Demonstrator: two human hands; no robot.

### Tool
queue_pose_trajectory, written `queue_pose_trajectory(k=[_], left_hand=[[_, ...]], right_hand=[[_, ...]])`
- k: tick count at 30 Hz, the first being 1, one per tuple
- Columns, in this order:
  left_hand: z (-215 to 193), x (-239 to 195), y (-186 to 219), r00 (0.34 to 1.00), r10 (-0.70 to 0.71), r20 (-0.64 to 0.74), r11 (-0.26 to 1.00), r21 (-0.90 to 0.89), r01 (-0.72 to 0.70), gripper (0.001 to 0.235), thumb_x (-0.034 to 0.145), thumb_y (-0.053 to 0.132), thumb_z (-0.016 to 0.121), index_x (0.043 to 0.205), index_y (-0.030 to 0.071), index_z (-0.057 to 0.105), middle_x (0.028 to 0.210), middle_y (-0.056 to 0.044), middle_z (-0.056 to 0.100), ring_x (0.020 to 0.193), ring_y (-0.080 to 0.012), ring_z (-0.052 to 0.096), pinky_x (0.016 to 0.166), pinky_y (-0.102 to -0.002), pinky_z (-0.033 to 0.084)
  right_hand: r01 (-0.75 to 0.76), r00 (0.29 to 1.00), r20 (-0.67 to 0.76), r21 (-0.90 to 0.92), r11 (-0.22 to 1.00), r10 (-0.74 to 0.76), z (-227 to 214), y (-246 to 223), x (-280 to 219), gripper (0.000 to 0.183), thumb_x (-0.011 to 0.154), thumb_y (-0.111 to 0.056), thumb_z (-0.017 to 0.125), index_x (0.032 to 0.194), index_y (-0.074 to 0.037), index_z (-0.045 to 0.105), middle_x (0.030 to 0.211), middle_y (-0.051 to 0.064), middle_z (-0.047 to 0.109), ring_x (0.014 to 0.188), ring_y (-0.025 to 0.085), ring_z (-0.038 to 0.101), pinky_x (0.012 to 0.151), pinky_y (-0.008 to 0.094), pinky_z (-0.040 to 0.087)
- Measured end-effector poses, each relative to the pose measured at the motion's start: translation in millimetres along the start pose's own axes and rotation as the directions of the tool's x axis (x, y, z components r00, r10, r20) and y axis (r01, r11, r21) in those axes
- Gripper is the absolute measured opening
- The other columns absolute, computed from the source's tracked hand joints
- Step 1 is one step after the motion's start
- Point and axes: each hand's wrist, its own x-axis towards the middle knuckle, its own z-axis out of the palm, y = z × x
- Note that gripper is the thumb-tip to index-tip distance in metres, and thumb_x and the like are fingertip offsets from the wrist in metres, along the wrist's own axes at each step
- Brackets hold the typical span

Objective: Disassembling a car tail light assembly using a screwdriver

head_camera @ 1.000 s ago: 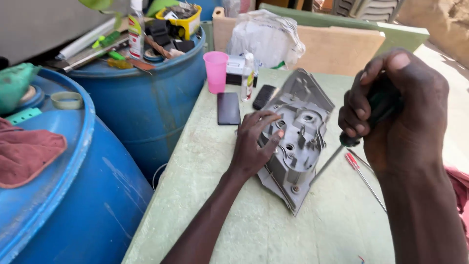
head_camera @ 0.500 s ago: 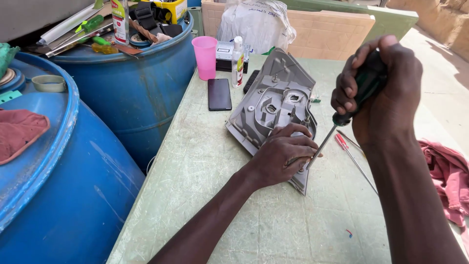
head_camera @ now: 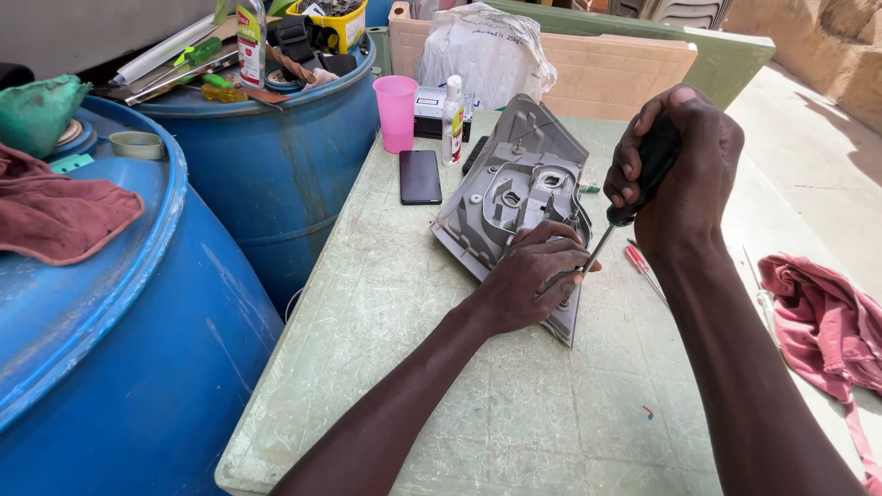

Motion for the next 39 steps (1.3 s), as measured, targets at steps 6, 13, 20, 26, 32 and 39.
queue_pose_trajectory(k=[6, 13, 20, 26, 32, 39], left_hand=[[6.8, -3.6, 2.0, 0.999, -0.012, -0.045, 0.999, -0.04, 0.01, 0.016, 0.094, 0.009, 0.054, 0.107, 0.007, 0.062, 0.108, -0.006, 0.07, 0.118, -0.0265, 0.052, 0.094, -0.04, 0.043], [16.9, -2.3, -13.4, 0.982, 0.094, -0.163, 0.987, -0.11, -0.113, 0.02, 0.098, 0.012, 0.051, 0.103, 0.002, 0.067, 0.1, -0.011, 0.068, 0.111, -0.0296, 0.053, 0.093, -0.041, 0.047], [17.1, -3.4, -4.2, 0.979, 0.07, -0.191, 0.989, -0.113, -0.092, 0.018, 0.099, 0.01, 0.053, 0.102, 0.002, 0.068, 0.102, -0.009, 0.069, 0.119, -0.0265, 0.053, 0.097, -0.038, 0.051], [18.4, -7.0, -2.1, 0.977, 0.021, -0.212, 0.992, -0.118, -0.046, 0.028, 0.101, 0.023, 0.049, 0.096, 0.004, 0.069, 0.1, -0.007, 0.072, 0.119, -0.0252, 0.053, 0.096, -0.037, 0.05], [14.3, -5.2, 1.3, 0.978, -0.02, -0.207, 0.977, -0.213, -0.025, 0.028, 0.101, 0.022, 0.05, 0.095, 0.006, 0.071, 0.096, -0.003, 0.071, 0.118, -0.0225, 0.054, 0.1, -0.035, 0.047], [15.7, -7.2, -0.8, 0.979, -0.006, -0.204, 0.981, -0.192, -0.034, 0.024, 0.1, 0.021, 0.053, 0.094, 0.007, 0.072, 0.095, 0.0, 0.071, 0.118, -0.0221, 0.053, 0.101, -0.034, 0.046]], right_hand=[[0.067, 0.998, -0.013, -0.02, 0.998, -0.068, 0.4, 4.5, -3.6, 0.024, 0.088, -0.027, 0.045, 0.073, -0.008, 0.046, 0.051, 0.009, 0.037, 0.038, 0.015, 0.029, 0.037, 0.028, 0.029], [0.135, 0.99, 0.042, -0.118, 0.984, -0.131, -0.9, 12.0, -4.7, 0.031, 0.094, -0.031, 0.048, 0.075, -0.007, 0.051, 0.052, 0.01, 0.045, 0.036, 0.016, 0.038, 0.037, 0.029, 0.035], [0.181, 0.975, 0.154, -0.153, 0.971, -0.158, 4.5, -2.2, -17.0, 0.041, 0.09, -0.046, 0.048, 0.077, -0.008, 0.055, 0.057, 0.006, 0.05, 0.042, 0.013, 0.044, 0.045, 0.027, 0.042], [0.158, 0.978, 0.161, -0.152, 0.976, -0.134, 5.4, -2.2, -14.6, 0.032, 0.093, -0.036, 0.047, 0.079, -0.008, 0.053, 0.058, 0.006, 0.048, 0.044, 0.013, 0.04, 0.044, 0.027, 0.038], [0.157, 0.979, 0.151, -0.155, 0.975, -0.134, 11.2, -4.3, -12.8, 0.032, 0.093, -0.035, 0.047, 0.077, -0.007, 0.052, 0.056, 0.007, 0.046, 0.041, 0.014, 0.038, 0.042, 0.027, 0.036], [0.164, 0.978, 0.153, -0.141, 0.976, -0.142, 9.6, 1.2, -13.4, 0.031, 0.094, -0.034, 0.047, 0.078, -0.008, 0.052, 0.055, 0.007, 0.046, 0.041, 0.014, 0.038, 0.042, 0.027, 0.037]])
